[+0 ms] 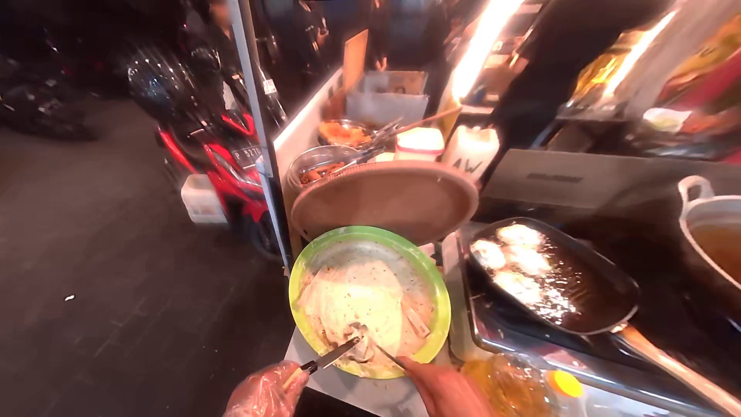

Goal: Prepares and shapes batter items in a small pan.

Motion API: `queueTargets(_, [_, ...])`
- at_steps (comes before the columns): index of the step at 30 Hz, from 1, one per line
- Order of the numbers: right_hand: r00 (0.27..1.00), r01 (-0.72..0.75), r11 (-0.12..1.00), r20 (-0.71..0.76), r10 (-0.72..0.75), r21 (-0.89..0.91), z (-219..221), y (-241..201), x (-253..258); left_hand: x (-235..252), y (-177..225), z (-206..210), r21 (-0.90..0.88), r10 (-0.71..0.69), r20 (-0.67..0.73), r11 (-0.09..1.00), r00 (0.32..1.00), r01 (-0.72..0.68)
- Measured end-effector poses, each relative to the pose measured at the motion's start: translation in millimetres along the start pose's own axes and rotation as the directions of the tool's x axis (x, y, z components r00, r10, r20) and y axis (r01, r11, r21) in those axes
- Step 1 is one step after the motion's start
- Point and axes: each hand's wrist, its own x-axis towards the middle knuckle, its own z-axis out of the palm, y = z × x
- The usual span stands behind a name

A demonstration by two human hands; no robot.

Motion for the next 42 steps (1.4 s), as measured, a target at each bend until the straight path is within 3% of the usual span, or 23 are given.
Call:
queueTargets(3, [0.959, 0.061, 0.992, -0.269, -0.089, -0.113, 21.7, 4.0, -15.5, 2.9, 10.1, 10.7, 0.048, 0.019, -0.049, 0.999, 0.999, -0.017])
queueTargets(6, [0.931, 0.082, 0.976, -0.335, -0.146, -0.2, 29.6, 7.6, -19.0, 5.3, 24.1, 14.7, 0.124, 0.006, -0.092, 0.992, 0.996, 0.006])
queueTargets(10, [0.884, 0.079, 0.958, -0.425, -0.195, -0.276, 30.4, 12.2, -14.7, 10.7, 38.7, 6.2, 0.207, -0.114, 0.008, 0.972, 0.993, 0.11])
queueTargets(14, [0.88, -0.031, 0.961, -0.463, -0.104, -0.275, 26.0, 7.4, -9.6, 20.3, 40.3, 0.8, 0.251, -0.168, 0.078, 0.957, 0.983, 0.143])
queueTargets(16, [0.929, -0.145, 0.951, -0.369, 0.035, -0.274, 15.8, 0.8, -4.2, 25.8, 38.3, 0.8, 0.276, -0.199, 0.08, 0.946, 0.977, 0.17])
queueTargets(17, [0.958, -0.217, 0.937, -0.242, 0.152, -0.274, 6.6, -6.6, -0.2, 27.2, 38.0, 0.5, 0.29, -0.213, 0.077, 0.939, 0.974, 0.182])
queueTargets(19, [0.934, -0.328, 0.902, 0.05, 0.355, -0.28, -10.4, -24.0, 11.5, 28.0, 39.9, -0.6, 0.32, -0.243, 0.075, 0.924, 0.967, 0.208])
queueTargets(22, [0.893, -0.354, 0.887, 0.174, 0.414, -0.296, -13.2, -46.5, 23.1, 26.8, 46.5, -6.7, 0.351, -0.284, 0.092, 0.906, 0.954, 0.236])
queueTargets(25, [0.904, -0.304, 0.905, 0.209, 0.373, -0.298, -5.4, -68.6, 31.0, 20.9, 51.7, -13.7, 0.361, -0.298, 0.103, 0.9, 0.949, 0.244])
queueTargets(29, [0.969, -0.092, 0.952, 0.196, 0.153, -0.291, 9.2, -71.8, 33.1, 10.8, 47.5, -20.7, 0.36, -0.27, 0.099, 0.907, 0.958, 0.218])
queueTargets(32, [0.983, 0.144, 0.937, 0.153, -0.099, -0.317, 16.0, -50.5, 28.4, 0.8, 38.5, -28.0, 0.341, -0.24, 0.106, 0.92, 0.965, 0.192])
queueTargets(36, [0.936, 0.351, 0.877, 0.118, -0.331, -0.327, 10.1, -3.7, 30.1, -9.7, 23.2, -37.1, 0.286, -0.19, 0.126, 0.947, 0.974, 0.147])
queueTargets(39, [0.956, 0.275, 0.943, 0.155, -0.248, -0.186, -5.9, 18.5, 35.1, -16.6, 10.1, -46.2, 0.187, -0.109, 0.138, 0.979, 0.984, 0.082])
queueTargets(42, [0.958, -0.048, 0.975, 0.286, -0.016, 0.215, -13.8, 32.0, 37.2, -18.5, 3.5, -53.4, 0.053, -0.079, 0.114, 0.996, 0.99, 0.073])
